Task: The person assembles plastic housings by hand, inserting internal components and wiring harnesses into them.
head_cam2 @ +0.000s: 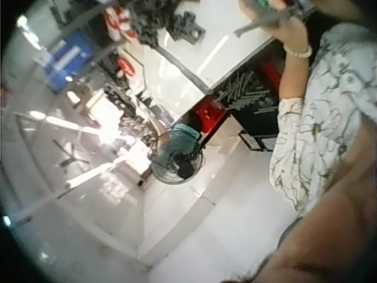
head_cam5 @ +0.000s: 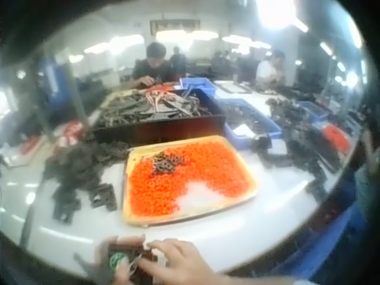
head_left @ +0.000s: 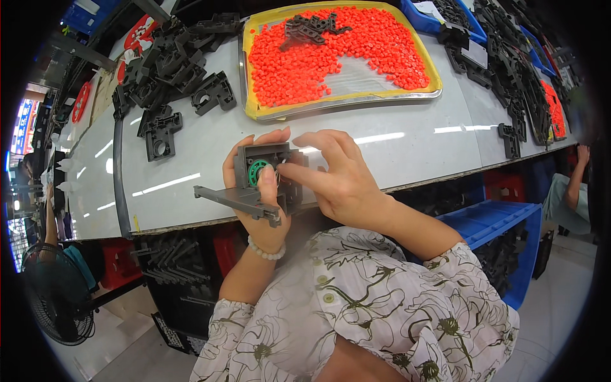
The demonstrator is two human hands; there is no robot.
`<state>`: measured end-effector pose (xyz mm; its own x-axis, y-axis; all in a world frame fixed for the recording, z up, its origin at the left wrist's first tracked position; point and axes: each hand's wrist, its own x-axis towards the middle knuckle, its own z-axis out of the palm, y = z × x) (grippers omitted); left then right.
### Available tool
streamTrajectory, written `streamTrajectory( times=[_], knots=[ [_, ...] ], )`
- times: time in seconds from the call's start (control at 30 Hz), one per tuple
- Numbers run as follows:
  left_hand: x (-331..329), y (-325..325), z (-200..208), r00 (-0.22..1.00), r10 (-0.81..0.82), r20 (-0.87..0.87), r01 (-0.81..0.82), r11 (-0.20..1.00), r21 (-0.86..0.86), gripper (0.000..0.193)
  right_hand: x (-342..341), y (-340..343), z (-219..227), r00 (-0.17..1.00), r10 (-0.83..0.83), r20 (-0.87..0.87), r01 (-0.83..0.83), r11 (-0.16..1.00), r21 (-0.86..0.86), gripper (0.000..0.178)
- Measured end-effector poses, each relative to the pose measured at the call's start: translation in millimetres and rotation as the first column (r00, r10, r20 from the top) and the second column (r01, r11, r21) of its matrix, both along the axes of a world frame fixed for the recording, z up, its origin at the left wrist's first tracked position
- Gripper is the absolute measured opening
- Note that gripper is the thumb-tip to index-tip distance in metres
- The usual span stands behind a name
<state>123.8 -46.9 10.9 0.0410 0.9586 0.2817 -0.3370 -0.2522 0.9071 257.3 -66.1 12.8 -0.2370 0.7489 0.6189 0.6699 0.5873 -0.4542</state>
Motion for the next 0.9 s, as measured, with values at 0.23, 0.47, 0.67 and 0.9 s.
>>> streamTrajectory(
  times=[0.23,0.47,0.67,0.9],
  knots=[
    [8,-2,-7,0.995,-0.040,0.091,0.055,0.985,-0.165,0.044,4,2,-3,0.999,-0.046,0.013,0.046,0.999,-0.010,0.014],
    [9,7,-2,0.979,-0.076,0.188,0.123,0.960,-0.250,0.042,62,-3,2,0.987,-0.145,-0.066,0.145,0.989,-0.005,0.036],
    [3,13,-6,0.965,-0.162,0.208,0.217,0.935,-0.281,0.042,245,29,4,0.700,-0.691,0.182,0.678,0.722,0.136,0.025],
    [5,17,-2,0.927,-0.200,0.316,0.309,0.885,-0.348,0.042,370,61,3,0.505,-0.696,0.510,0.829,0.557,-0.061,0.063]
  ],
)
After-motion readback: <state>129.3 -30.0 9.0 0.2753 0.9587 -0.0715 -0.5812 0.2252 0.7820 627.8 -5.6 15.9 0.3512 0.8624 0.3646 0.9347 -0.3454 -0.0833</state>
